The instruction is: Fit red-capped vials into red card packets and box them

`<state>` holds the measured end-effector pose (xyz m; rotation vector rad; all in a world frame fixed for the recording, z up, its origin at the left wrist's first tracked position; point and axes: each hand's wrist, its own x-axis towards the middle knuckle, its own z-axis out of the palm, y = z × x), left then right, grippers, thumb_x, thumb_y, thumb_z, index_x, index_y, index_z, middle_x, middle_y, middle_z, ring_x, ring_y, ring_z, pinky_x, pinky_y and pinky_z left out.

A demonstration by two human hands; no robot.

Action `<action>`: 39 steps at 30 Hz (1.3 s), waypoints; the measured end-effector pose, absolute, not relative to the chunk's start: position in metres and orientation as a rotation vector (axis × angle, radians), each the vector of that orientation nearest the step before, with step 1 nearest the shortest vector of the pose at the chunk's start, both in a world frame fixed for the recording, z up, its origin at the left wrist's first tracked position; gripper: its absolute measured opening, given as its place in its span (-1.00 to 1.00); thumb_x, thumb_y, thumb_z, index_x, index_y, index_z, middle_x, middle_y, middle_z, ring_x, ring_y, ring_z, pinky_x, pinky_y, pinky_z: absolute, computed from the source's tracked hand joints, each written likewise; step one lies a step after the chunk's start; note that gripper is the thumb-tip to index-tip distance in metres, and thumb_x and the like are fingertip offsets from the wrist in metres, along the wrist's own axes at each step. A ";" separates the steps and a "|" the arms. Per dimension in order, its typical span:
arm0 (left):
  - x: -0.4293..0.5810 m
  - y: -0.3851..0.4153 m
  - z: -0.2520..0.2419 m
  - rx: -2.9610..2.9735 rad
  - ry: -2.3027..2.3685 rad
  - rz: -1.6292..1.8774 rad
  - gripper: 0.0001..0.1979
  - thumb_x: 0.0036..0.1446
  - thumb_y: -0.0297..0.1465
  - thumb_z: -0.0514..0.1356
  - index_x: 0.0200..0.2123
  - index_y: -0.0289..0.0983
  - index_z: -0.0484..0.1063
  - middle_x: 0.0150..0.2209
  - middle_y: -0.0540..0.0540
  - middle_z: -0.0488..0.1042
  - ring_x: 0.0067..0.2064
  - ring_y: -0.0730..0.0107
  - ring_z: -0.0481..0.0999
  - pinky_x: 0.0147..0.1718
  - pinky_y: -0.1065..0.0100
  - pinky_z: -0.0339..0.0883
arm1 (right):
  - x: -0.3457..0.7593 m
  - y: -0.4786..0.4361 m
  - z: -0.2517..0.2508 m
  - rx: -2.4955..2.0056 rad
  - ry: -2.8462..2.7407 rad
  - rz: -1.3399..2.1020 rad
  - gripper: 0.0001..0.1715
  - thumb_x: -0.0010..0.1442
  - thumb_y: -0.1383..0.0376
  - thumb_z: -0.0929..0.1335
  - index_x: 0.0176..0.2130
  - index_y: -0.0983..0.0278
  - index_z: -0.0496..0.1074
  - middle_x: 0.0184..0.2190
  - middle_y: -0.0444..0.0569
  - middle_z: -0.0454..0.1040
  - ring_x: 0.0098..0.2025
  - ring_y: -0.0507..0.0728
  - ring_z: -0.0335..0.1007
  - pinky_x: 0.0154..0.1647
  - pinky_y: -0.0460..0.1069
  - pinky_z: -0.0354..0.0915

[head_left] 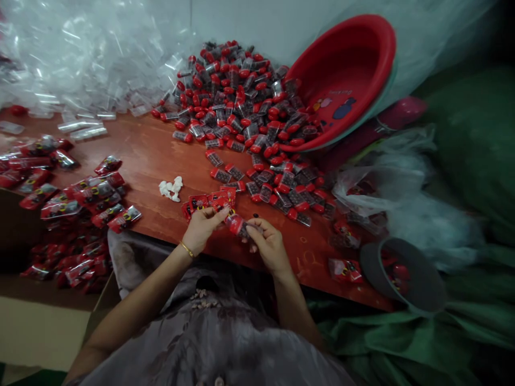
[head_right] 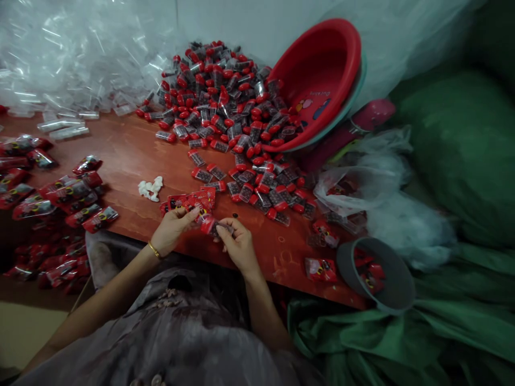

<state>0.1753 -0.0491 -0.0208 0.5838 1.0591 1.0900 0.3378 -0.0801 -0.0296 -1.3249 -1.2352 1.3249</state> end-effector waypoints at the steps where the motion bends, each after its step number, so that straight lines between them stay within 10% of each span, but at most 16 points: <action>1: 0.177 -0.050 -0.020 0.608 1.050 1.110 -0.61 -0.37 -0.19 0.43 -0.48 -0.34 0.52 -0.49 -0.02 0.53 -0.47 0.47 0.45 -0.37 0.40 0.34 | 0.337 -0.080 -0.031 -1.323 -1.235 1.314 -0.66 0.09 0.05 0.33 -0.31 0.28 0.37 -0.62 -0.17 0.42 -0.71 -0.09 0.13 -0.71 -0.17 0.10; 39: 0.183 -0.068 -0.031 0.445 0.850 1.069 -0.67 -0.19 -0.19 0.38 -0.56 -0.33 0.40 -0.65 0.06 0.35 -0.60 0.57 0.33 -0.60 0.50 0.22 | 0.293 -0.074 -0.050 -1.276 -1.210 1.236 -0.72 0.09 0.08 0.33 -0.34 0.22 0.26 -0.64 -0.27 0.34 -0.70 -0.05 0.22 -0.67 -0.14 0.18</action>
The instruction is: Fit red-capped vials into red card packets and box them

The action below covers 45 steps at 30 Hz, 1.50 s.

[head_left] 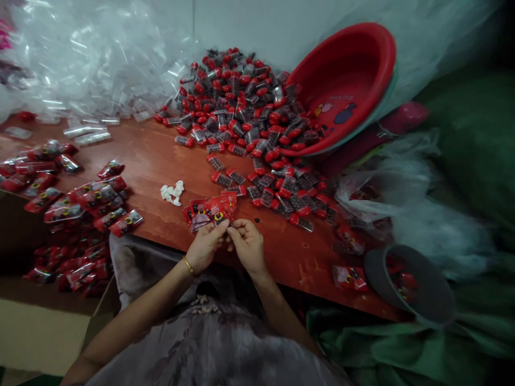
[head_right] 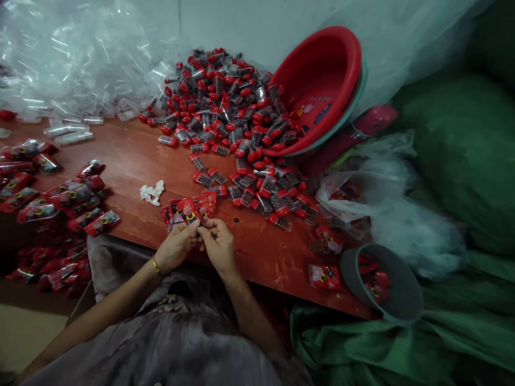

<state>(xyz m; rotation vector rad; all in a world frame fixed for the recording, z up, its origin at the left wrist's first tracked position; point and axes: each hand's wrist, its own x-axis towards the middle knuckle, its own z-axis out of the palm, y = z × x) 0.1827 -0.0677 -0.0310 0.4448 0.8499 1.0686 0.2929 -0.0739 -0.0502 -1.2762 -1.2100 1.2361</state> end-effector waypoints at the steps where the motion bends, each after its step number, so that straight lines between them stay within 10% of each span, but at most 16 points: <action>1: 0.179 -0.069 -0.032 0.427 0.846 1.043 -0.67 -0.18 -0.20 0.37 -0.56 -0.34 0.39 -0.64 0.06 0.37 -0.59 0.56 0.35 -0.56 0.49 0.26 | 0.292 -0.070 -0.053 -1.303 -1.268 1.191 -0.71 0.07 0.06 0.34 -0.36 0.22 0.27 -0.64 -0.26 0.35 -0.69 -0.04 0.23 -0.66 -0.13 0.20; 7: 0.107 -0.057 -0.021 0.231 1.046 1.093 -0.84 0.05 -0.33 0.25 -0.43 -0.33 0.44 -0.43 -0.12 0.57 -0.38 0.36 0.57 -0.33 0.39 0.42 | 0.308 -0.028 -0.055 -1.539 -1.807 0.448 -0.66 0.18 0.08 0.27 -0.19 0.28 0.41 -0.30 0.03 0.50 -0.22 0.14 0.40 -0.15 0.03 0.28; 12: 0.021 -0.033 -0.010 -0.065 1.079 1.670 -0.60 0.27 -0.17 -0.08 -0.39 -0.26 0.42 -0.45 -0.06 0.57 -0.36 0.44 0.58 -0.29 0.42 0.45 | 0.316 0.000 -0.055 -1.937 -1.885 0.325 -0.60 0.19 0.03 0.26 -0.20 0.28 0.44 -0.30 0.06 0.49 -0.20 0.20 0.38 -0.24 0.02 0.25; 24: 0.146 -0.033 -0.025 0.748 1.234 1.271 -0.61 -0.28 -0.29 0.41 -0.32 -0.33 0.53 -0.35 -0.09 0.57 -0.38 0.41 0.51 -0.33 0.41 0.37 | 0.326 -0.004 -0.053 -1.472 -1.598 0.589 -0.77 0.21 0.18 0.20 -0.34 0.25 0.33 -0.53 -0.16 0.35 -0.51 0.02 0.22 -0.44 -0.08 0.19; 33: 0.175 -0.029 -0.039 1.102 1.274 1.202 -0.68 -0.11 -0.20 0.29 -0.68 -0.32 0.42 -0.67 0.03 0.36 -0.56 0.51 0.30 -0.55 0.46 0.15 | 0.308 -0.035 -0.048 -1.158 -1.260 1.352 -0.64 0.05 -0.01 0.33 -0.36 0.24 0.39 -0.48 -0.14 0.42 -0.49 0.01 0.29 -0.46 -0.09 0.27; 45: 0.168 -0.033 -0.031 0.538 1.116 1.265 -0.57 -0.43 -0.12 0.42 -0.56 -0.34 0.48 -0.57 0.01 0.46 -0.52 0.54 0.39 -0.45 0.46 0.29 | 0.297 -0.016 -0.048 -1.197 -1.746 0.999 -0.61 0.23 0.07 0.17 -0.45 0.26 0.32 -0.56 -0.17 0.30 -0.49 0.01 0.21 -0.45 -0.11 0.16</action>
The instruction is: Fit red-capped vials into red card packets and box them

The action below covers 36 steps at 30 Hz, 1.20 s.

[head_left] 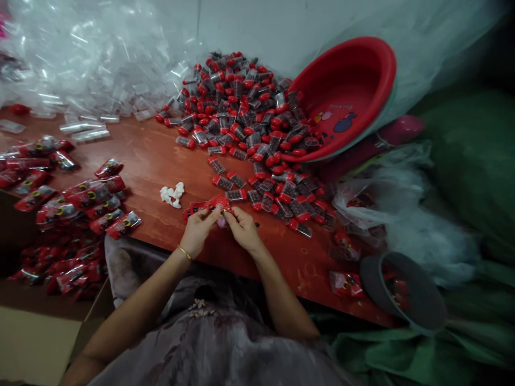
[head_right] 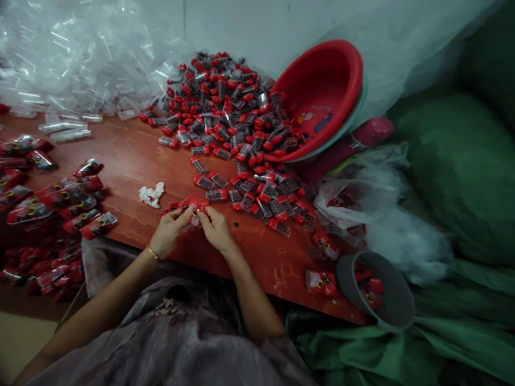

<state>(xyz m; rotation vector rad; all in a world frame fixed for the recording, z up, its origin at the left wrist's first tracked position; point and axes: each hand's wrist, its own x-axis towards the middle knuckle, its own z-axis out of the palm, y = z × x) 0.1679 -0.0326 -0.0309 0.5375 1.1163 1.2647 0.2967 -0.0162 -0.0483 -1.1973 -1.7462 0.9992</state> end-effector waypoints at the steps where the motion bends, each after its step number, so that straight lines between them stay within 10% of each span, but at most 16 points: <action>1: 0.165 -0.032 -0.029 0.485 1.113 1.253 -0.54 -0.49 -0.13 0.44 -0.54 -0.35 0.49 -0.55 0.00 0.48 -0.51 0.53 0.41 -0.44 0.45 0.31 | 0.299 -0.009 -0.046 -1.224 -1.820 0.979 -0.60 0.25 0.07 0.15 -0.39 0.26 0.36 -0.53 -0.15 0.34 -0.46 0.02 0.26 -0.42 -0.10 0.17; 6: 0.155 -0.028 -0.026 0.426 1.193 1.244 -0.56 -0.53 -0.18 0.46 -0.59 -0.35 0.44 -0.60 0.02 0.45 -0.57 0.54 0.40 -0.54 0.47 0.28 | 0.303 0.023 -0.043 -1.825 -2.024 0.374 -0.59 0.29 0.11 0.14 -0.03 0.22 0.37 -0.23 0.05 0.41 -0.23 0.16 0.36 -0.25 0.00 0.23; 20: 0.165 -0.038 -0.027 0.287 1.023 1.022 -0.60 -0.34 -0.19 0.44 -0.47 -0.31 0.42 -0.47 -0.06 0.55 -0.44 0.40 0.54 -0.46 0.43 0.34 | 0.369 -0.058 -0.065 -2.077 -1.909 0.117 -0.46 0.15 0.06 0.28 -0.01 0.37 0.34 -0.07 0.22 0.37 -0.03 0.32 0.28 -0.10 0.17 0.23; 36: 0.177 -0.044 -0.022 0.362 1.118 1.030 -0.55 -0.43 -0.15 0.45 -0.52 -0.31 0.41 -0.51 -0.02 0.51 -0.51 0.46 0.48 -0.48 0.42 0.33 | 0.351 -0.096 -0.029 -1.386 -1.436 1.138 -0.74 0.13 0.13 0.31 -0.21 0.23 0.34 -0.54 -0.21 0.39 -0.67 -0.06 0.25 -0.62 -0.13 0.22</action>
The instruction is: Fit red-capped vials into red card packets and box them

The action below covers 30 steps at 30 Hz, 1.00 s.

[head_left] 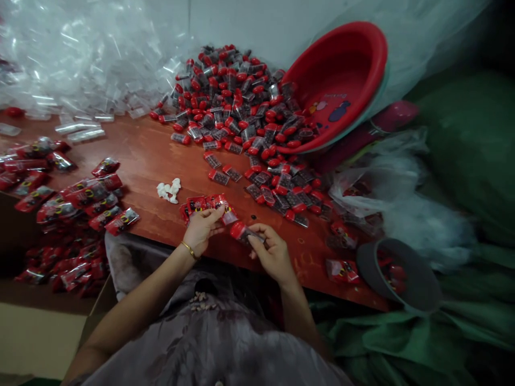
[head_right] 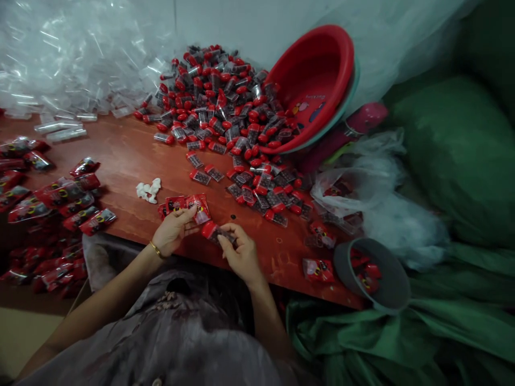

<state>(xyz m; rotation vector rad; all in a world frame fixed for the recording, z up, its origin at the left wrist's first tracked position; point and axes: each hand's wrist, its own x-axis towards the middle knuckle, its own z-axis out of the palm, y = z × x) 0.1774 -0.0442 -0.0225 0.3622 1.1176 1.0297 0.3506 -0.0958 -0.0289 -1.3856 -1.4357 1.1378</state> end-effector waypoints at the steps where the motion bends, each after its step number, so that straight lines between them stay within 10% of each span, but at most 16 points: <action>1: 0.179 -0.045 -0.022 0.369 1.121 1.034 -0.54 -0.45 -0.14 0.45 -0.53 -0.32 0.41 -0.52 -0.01 0.50 -0.51 0.46 0.48 -0.49 0.42 0.33 | 0.348 -0.095 -0.028 -1.392 -1.442 1.148 -0.74 0.13 0.14 0.31 -0.21 0.23 0.35 -0.54 -0.21 0.39 -0.68 -0.06 0.25 -0.64 -0.13 0.21; 19: 0.196 -0.056 -0.025 0.418 1.006 1.181 -0.60 -0.45 -0.28 0.47 -0.48 -0.33 0.46 -0.50 0.02 0.51 -0.49 0.55 0.43 -0.42 0.46 0.30 | 0.311 -0.084 -0.042 -1.343 -1.218 1.008 -0.78 0.18 0.14 0.27 -0.23 0.23 0.32 -0.65 -0.27 0.27 -0.67 -0.05 0.19 -0.60 -0.12 0.18; 30: 0.191 -0.056 -0.027 0.515 1.039 1.254 -0.60 -0.25 -0.11 0.37 -0.60 -0.31 0.37 -0.72 0.14 0.18 -0.67 0.65 0.11 -0.67 0.48 0.02 | 0.302 -0.081 -0.045 -1.166 -1.093 1.384 -0.69 0.14 0.08 0.31 -0.21 0.24 0.32 -0.52 -0.17 0.46 -0.58 -0.01 0.38 -0.44 -0.07 0.33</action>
